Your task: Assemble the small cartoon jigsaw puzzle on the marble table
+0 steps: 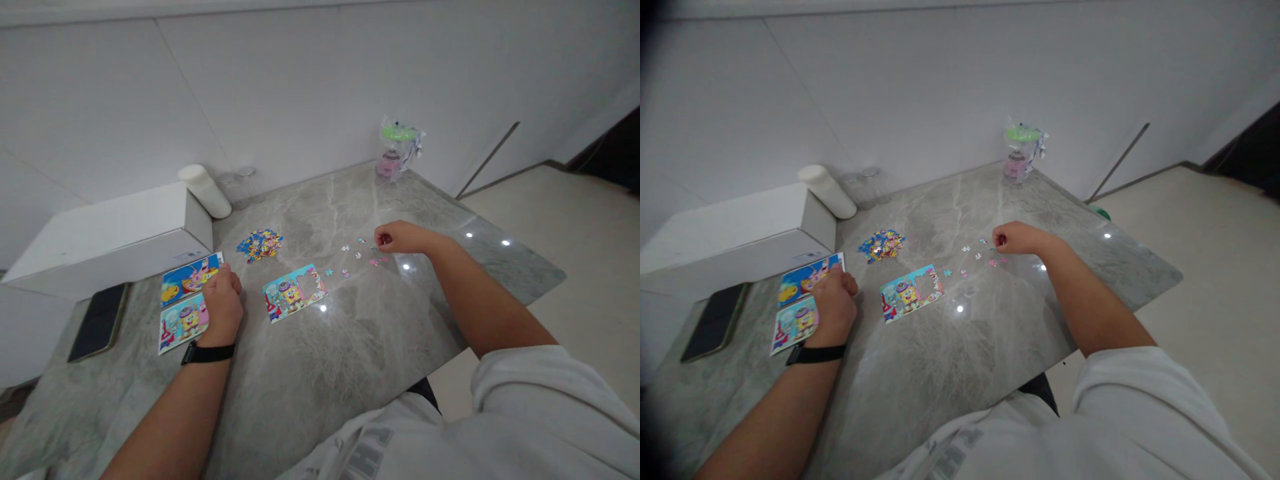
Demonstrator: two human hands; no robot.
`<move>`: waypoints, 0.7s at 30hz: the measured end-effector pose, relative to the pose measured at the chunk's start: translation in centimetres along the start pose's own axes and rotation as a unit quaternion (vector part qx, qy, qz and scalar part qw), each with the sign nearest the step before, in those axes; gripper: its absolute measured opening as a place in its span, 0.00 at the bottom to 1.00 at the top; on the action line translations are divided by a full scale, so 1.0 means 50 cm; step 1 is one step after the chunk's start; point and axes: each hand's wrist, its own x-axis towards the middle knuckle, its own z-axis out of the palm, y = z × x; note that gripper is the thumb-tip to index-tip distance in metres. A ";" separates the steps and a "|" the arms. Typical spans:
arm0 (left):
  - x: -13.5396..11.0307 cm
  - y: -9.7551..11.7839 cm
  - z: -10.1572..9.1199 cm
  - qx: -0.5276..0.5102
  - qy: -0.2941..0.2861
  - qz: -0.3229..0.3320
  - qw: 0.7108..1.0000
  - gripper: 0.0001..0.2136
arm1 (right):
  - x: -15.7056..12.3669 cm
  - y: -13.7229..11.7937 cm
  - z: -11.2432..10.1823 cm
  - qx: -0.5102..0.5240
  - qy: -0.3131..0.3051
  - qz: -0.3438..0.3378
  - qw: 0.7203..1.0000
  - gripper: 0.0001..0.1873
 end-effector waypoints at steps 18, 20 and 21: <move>-0.046 0.025 -0.016 -0.027 -0.050 0.060 0.997 0.30 | 0.089 -0.285 0.156 0.410 -0.058 -0.159 0.896 0.16; -0.053 0.026 -0.018 -0.037 -0.055 0.056 0.996 0.29 | 0.097 -0.308 0.172 0.430 -0.067 -0.154 0.887 0.16; -0.057 0.026 -0.019 -0.043 -0.058 0.052 0.996 0.29 | 0.099 -0.318 0.177 0.434 -0.073 -0.150 0.885 0.16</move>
